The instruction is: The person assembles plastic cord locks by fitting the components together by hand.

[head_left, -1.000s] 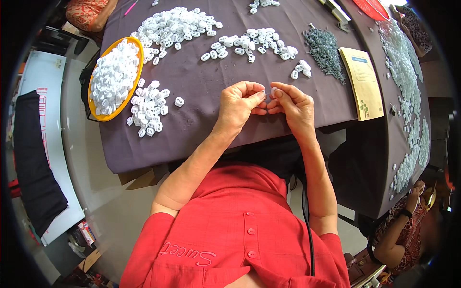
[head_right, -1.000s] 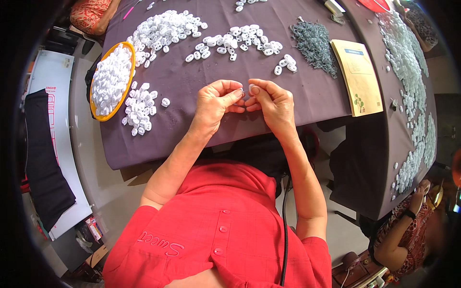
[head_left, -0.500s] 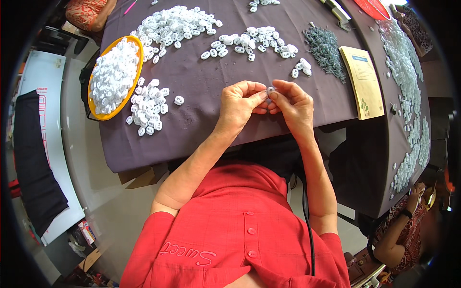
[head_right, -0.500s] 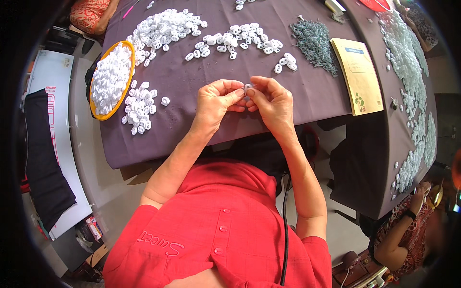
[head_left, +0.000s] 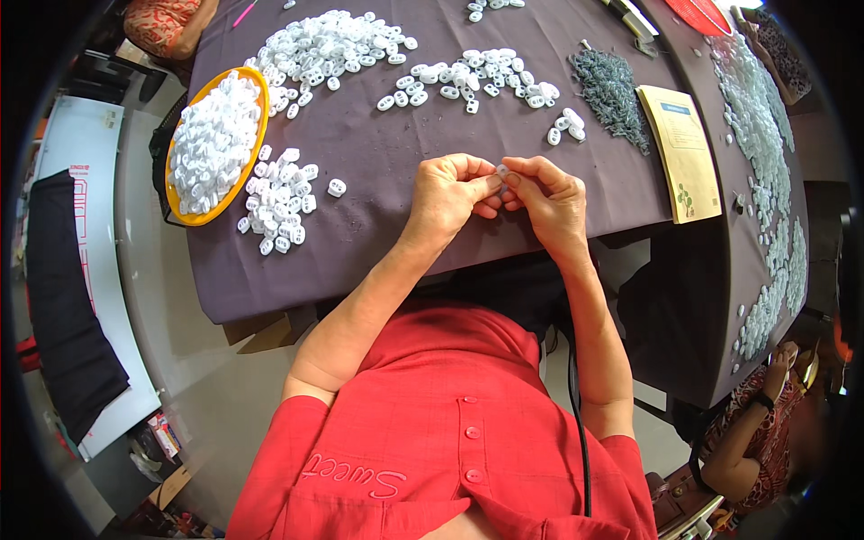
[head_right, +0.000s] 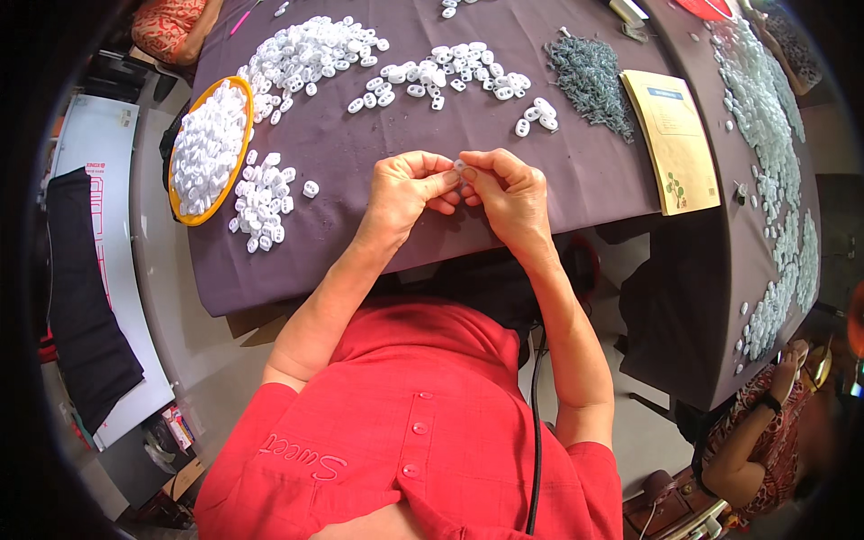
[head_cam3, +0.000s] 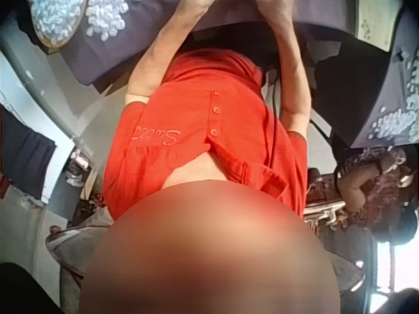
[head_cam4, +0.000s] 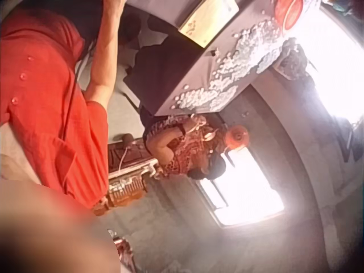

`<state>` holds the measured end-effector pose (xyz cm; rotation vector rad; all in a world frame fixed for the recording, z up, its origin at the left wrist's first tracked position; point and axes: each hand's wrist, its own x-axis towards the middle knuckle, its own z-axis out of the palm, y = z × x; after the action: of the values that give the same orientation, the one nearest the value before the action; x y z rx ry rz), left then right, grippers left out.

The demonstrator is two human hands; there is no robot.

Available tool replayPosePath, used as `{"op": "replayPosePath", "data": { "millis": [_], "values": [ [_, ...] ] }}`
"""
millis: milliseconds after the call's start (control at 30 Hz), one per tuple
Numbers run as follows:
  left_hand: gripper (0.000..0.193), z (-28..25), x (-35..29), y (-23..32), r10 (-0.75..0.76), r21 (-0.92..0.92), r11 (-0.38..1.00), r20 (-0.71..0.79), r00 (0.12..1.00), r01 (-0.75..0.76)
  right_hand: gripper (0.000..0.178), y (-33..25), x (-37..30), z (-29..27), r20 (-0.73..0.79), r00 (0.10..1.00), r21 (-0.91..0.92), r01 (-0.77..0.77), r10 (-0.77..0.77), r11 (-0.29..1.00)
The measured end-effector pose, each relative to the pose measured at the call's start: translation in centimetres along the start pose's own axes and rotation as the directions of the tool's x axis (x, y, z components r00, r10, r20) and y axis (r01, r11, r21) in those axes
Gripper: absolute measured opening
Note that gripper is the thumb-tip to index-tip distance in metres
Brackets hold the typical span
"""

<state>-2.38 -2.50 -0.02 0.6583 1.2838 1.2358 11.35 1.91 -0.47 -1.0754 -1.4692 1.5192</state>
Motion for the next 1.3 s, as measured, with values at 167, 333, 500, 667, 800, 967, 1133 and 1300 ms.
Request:
{"op": "replayPosePath", "data": {
  "millis": [167, 333, 500, 667, 800, 967, 1133, 1300],
  "values": [
    [0.012, 0.2, -0.1, -0.3, 0.034, -0.049, 0.998, -0.031, 0.999, -0.035, 0.014, 0.2, 0.0, 0.1, 0.026, 0.998, -0.036, 0.056, -0.055, 0.998],
    [0.016, 0.1, 0.0, -0.7, 0.083, -0.091, 0.992, 0.013, 0.996, -0.081, 0.016, 0.2, -0.1, 0.1, 0.045, 0.993, -0.068, 0.108, -0.105, 0.992],
    [0.021, 0.3, -0.3, -0.6, 0.089, -0.08, 0.993, 0.017, 0.996, -0.087, 0.019, -0.1, -0.2, -0.1, 0.094, 0.986, -0.086, 0.142, -0.134, 0.986],
    [0.02, 0.3, -0.3, -0.5, 0.108, -0.084, 0.991, 0.022, 0.994, -0.106, 0.019, -0.1, -0.2, -0.1, 0.093, 0.987, -0.103, 0.14, -0.13, 0.985],
    [0.015, 0.4, -0.4, -0.3, 0.081, -0.105, 0.991, -0.006, 0.997, -0.081, 0.02, -0.2, -0.2, -0.1, 0.128, 0.98, -0.151, 0.17, -0.151, 0.974],
    [0.011, 0.8, -0.4, -0.6, 0.13, -0.104, 0.984, -0.112, 0.985, -0.141, 0.024, -1.2, -0.8, 0.6, 0.095, 0.955, -0.299, 0.297, -0.281, 0.907],
    [0.01, 1.3, -0.4, -0.1, 0.107, -0.132, 0.983, -0.156, 0.982, -0.128, 0.031, -0.6, 0.0, 0.6, 0.085, 0.934, -0.44, 0.348, -0.348, 0.827],
    [0.009, 0.7, -0.1, -0.1, 0.058, -0.117, 0.991, -0.104, 0.993, -0.07, 0.028, -0.7, 0.1, 0.2, 0.096, 0.948, -0.406, 0.316, -0.304, 0.857]
  ]
}}
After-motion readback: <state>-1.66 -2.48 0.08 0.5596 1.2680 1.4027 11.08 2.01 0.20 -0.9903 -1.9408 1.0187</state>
